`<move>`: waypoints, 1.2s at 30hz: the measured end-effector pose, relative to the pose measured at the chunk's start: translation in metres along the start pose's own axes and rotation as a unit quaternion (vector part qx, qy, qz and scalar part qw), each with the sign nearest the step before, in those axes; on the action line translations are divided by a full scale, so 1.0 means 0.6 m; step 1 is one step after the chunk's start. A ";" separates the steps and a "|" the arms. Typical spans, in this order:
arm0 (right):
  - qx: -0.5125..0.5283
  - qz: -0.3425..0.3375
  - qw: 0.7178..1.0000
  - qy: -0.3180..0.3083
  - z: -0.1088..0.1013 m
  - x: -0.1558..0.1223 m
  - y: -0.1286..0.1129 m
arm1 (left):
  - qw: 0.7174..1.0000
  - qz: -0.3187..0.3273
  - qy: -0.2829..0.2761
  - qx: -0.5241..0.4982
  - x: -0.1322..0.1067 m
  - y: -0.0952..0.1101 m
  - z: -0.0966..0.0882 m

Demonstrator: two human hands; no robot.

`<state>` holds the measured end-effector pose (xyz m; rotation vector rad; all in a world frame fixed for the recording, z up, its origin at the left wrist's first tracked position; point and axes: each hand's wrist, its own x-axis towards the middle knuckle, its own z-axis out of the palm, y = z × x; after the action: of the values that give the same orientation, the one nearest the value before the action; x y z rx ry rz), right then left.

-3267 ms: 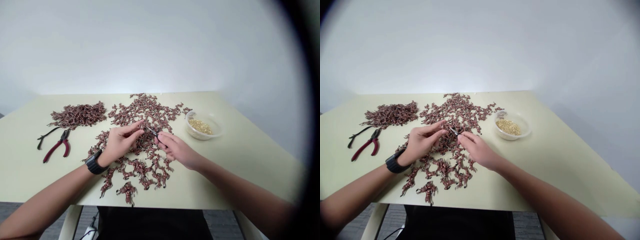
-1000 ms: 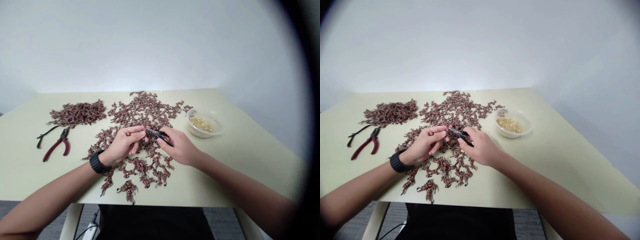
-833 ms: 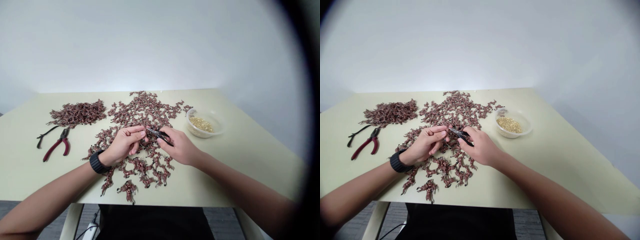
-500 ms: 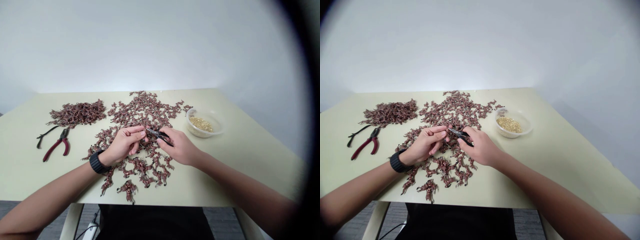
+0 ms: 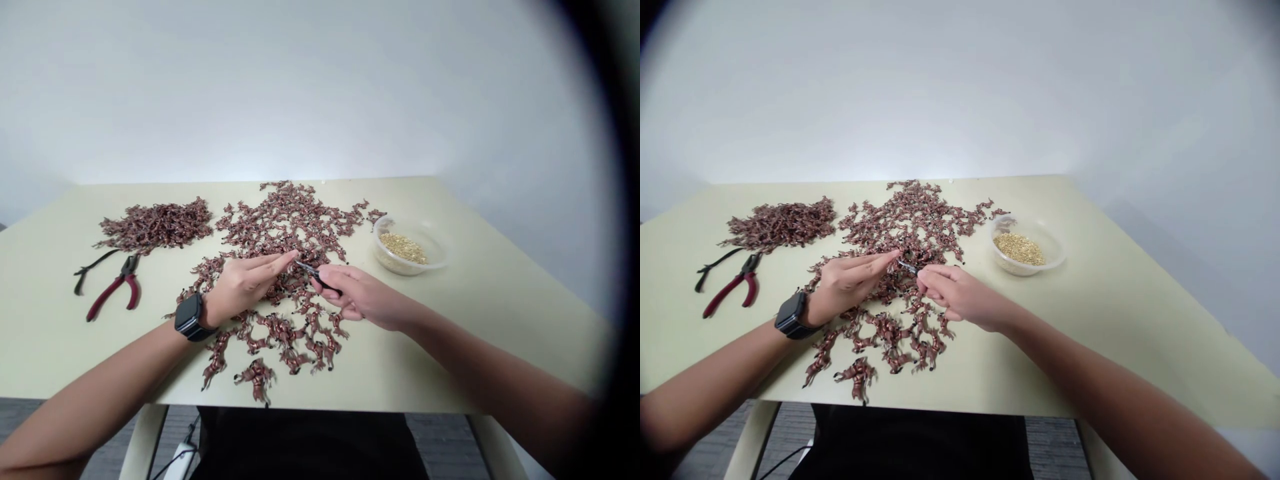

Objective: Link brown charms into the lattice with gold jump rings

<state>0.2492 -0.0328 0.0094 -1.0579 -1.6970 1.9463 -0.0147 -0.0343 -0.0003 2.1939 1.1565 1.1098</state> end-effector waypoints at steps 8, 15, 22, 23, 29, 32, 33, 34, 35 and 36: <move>-0.267 -0.174 0.929 0.189 0.000 0.004 0.009 | 0.918 -0.225 -0.023 -0.325 0.010 0.020 0.015; -0.401 -0.240 0.857 0.216 -0.002 0.007 0.014 | 0.838 -0.265 -0.054 -0.474 0.006 0.014 0.018; -0.421 -0.241 0.849 0.212 -0.004 0.007 0.017 | 0.815 -0.271 -0.074 -0.507 0.009 0.020 0.016; -0.423 -0.241 0.847 0.213 -0.004 0.007 0.017 | 0.805 -0.277 -0.078 -0.519 0.010 0.021 0.015; -0.420 -0.239 0.845 0.228 0.005 0.010 0.020 | 0.779 -0.317 -0.068 -0.536 0.005 0.022 0.022; -0.402 -0.232 0.854 0.235 0.017 0.009 0.020 | 0.811 -0.315 -0.032 -0.491 -0.001 0.021 0.033; -0.396 -0.227 0.858 0.237 0.020 0.008 0.020 | 0.820 -0.312 -0.022 -0.479 -0.003 0.021 0.035; -0.390 -0.221 0.861 0.238 0.023 0.008 0.020 | 0.826 -0.310 -0.015 -0.470 -0.003 0.023 0.038; -0.385 -0.215 0.865 0.239 0.025 0.008 0.020 | 0.830 -0.310 -0.011 -0.464 -0.003 0.024 0.039; -0.380 -0.208 0.869 0.239 0.026 0.008 0.020 | 0.832 -0.311 -0.009 -0.460 -0.003 0.026 0.040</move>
<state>0.2370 -0.0430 -0.0033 -1.1448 -2.1738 0.6500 0.0117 -0.0448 -0.0049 0.9784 0.9169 1.0180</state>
